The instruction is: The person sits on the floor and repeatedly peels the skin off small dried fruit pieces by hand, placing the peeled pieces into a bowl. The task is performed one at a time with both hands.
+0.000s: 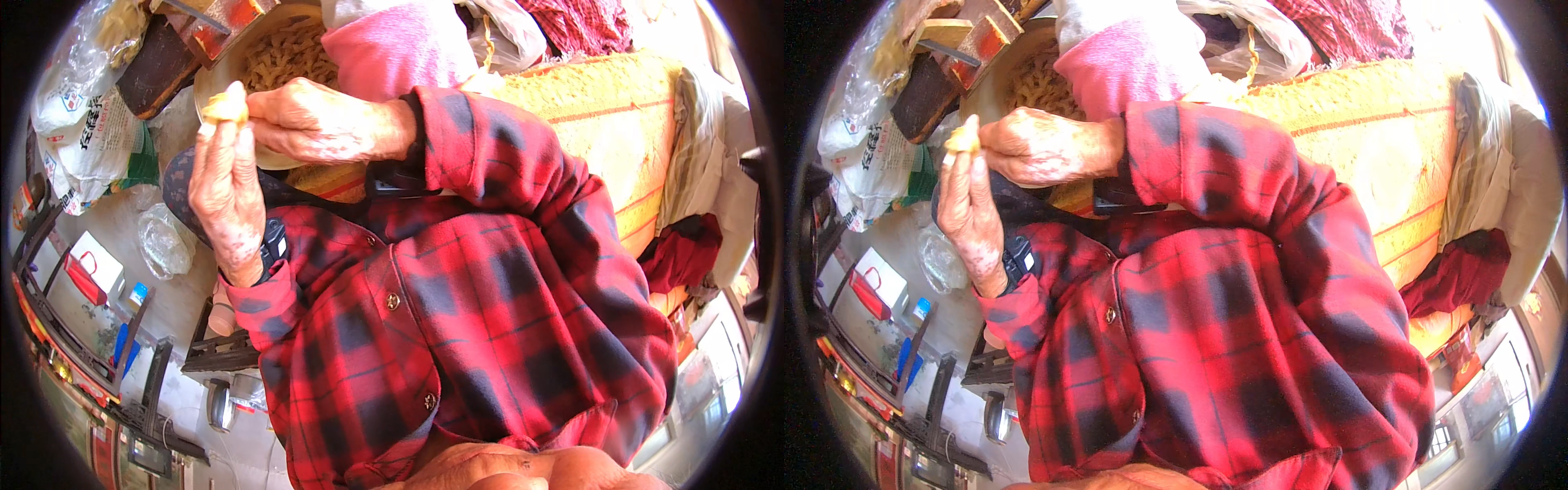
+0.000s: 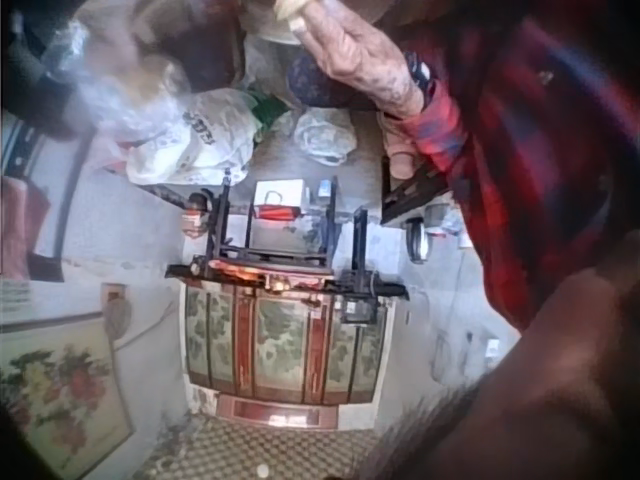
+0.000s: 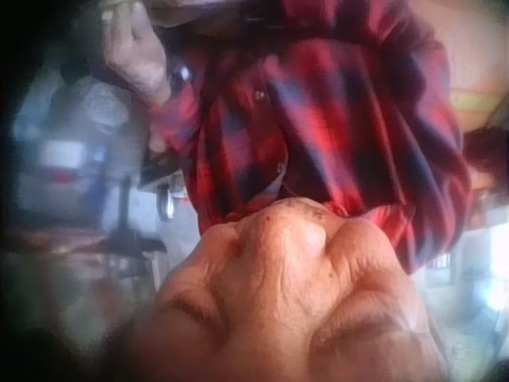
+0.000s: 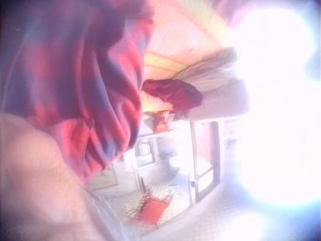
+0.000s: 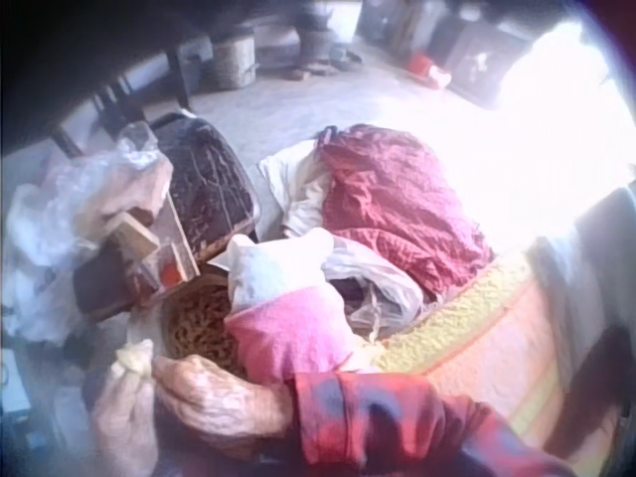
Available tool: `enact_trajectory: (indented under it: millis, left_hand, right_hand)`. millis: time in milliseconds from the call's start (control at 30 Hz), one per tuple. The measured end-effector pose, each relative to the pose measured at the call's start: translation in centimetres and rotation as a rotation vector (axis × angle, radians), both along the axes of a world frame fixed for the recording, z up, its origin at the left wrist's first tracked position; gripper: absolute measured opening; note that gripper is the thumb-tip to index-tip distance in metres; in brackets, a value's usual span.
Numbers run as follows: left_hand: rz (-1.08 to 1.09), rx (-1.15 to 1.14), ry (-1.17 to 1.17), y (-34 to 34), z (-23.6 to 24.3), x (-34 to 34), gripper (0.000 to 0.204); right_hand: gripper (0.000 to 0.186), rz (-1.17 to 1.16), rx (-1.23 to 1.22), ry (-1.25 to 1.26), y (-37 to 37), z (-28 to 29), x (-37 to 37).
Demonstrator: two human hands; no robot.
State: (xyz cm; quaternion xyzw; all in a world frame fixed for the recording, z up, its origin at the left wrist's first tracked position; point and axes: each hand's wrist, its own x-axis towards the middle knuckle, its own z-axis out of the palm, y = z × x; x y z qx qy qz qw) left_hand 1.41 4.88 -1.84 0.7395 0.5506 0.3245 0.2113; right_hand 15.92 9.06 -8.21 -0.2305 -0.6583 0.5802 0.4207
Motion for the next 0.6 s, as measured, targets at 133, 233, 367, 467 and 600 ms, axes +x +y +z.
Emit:
enact_trajectory:
  millis: [133, 233, 367, 467, 600]
  left_hand:
    - [0.01, 0.002, 0.039, -0.1, -1.5, -0.8, 0.024]
    - [-0.01, 0.129, 0.077, -0.2, -2.2, -0.8, 0.02]
    - [0.071, 0.059, 0.035, -0.1, -2.7, -0.3, 0.013]
    - [0.059, 0.127, -0.029, 0.1, -3.1, -0.4, 0.009]
    - [0.054, 0.208, -0.036, 0.2, -3.3, -1.0, 0.018]
  right_hand:
    - [0.016, 0.012, 0.025, 0.107, 0.2, -0.6, 0.1]
    - [0.027, 0.045, 0.041, 0.023, 0.4, -0.4, 0.4]
    - [0.037, 0.189, -0.341, -0.153, 0.2, -0.4, 0.6]
    - [0.042, 0.12, -0.326, -0.139, 0.2, -0.5, 0.2]
    - [0.039, 0.092, -0.464, -0.063, 0.1, 0.4, -0.3]
